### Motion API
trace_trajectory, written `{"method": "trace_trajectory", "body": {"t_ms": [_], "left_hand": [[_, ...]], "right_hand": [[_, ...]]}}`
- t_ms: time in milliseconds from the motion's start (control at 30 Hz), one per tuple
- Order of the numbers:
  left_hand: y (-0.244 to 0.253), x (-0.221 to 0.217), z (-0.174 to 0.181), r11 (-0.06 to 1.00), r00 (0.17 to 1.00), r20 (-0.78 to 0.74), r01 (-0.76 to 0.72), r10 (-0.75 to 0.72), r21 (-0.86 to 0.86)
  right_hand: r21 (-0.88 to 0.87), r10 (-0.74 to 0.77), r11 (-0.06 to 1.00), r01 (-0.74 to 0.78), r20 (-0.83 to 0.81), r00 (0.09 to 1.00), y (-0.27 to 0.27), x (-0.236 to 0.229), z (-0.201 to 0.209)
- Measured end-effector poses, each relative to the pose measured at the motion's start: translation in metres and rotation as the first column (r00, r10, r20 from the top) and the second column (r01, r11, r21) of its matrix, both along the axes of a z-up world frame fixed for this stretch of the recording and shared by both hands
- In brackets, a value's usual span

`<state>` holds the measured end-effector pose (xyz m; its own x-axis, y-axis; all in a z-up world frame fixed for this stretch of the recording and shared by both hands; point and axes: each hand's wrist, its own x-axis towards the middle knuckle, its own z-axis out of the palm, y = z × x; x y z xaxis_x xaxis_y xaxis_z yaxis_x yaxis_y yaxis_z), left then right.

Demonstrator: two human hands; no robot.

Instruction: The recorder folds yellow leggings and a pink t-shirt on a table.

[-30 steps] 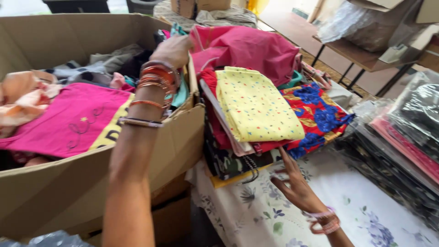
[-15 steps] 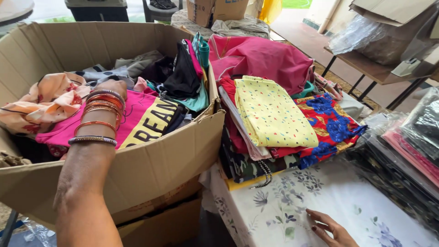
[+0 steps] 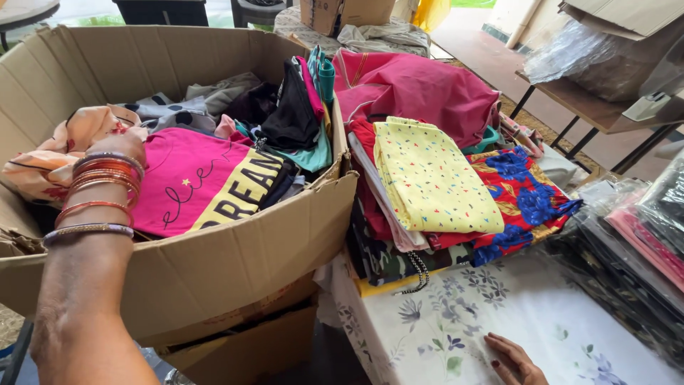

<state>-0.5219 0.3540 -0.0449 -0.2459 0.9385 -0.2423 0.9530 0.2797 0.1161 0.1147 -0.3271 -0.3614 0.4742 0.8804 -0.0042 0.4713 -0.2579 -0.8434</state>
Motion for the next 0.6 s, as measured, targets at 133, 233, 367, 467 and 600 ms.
{"method": "trace_trajectory", "body": {"t_ms": [133, 233, 367, 467, 600], "left_hand": [[-0.005, 0.01, 0.0, 0.985, 0.986, -0.043, 0.163, -0.161, 0.05], [-0.006, 0.01, -0.003, 0.966, 0.967, -0.063, 0.252, -0.249, 0.062], [0.024, -0.016, -0.013, 0.911, 0.919, -0.075, 0.393, -0.387, 0.123], [0.054, 0.023, -0.015, 0.812, 0.838, -0.076, 0.542, -0.54, 0.217], [0.024, 0.092, 0.024, 0.623, 0.681, -0.092, 0.709, -0.727, 0.33]], "right_hand": [[-0.068, -0.037, 0.997, 0.041, 0.06, 0.997, 0.0, -0.017, 0.019], [-0.109, -0.058, 0.992, 0.057, -0.01, 0.998, 0.003, -0.032, 0.039], [-0.148, -0.044, 0.988, 0.048, 0.027, 0.999, 0.009, -0.08, 0.1], [-0.128, -0.006, 0.991, 0.028, 0.172, 0.985, 0.012, -0.101, 0.122], [-0.057, -0.004, 0.998, 0.014, 0.178, 0.984, 0.012, -0.117, 0.136]]}}
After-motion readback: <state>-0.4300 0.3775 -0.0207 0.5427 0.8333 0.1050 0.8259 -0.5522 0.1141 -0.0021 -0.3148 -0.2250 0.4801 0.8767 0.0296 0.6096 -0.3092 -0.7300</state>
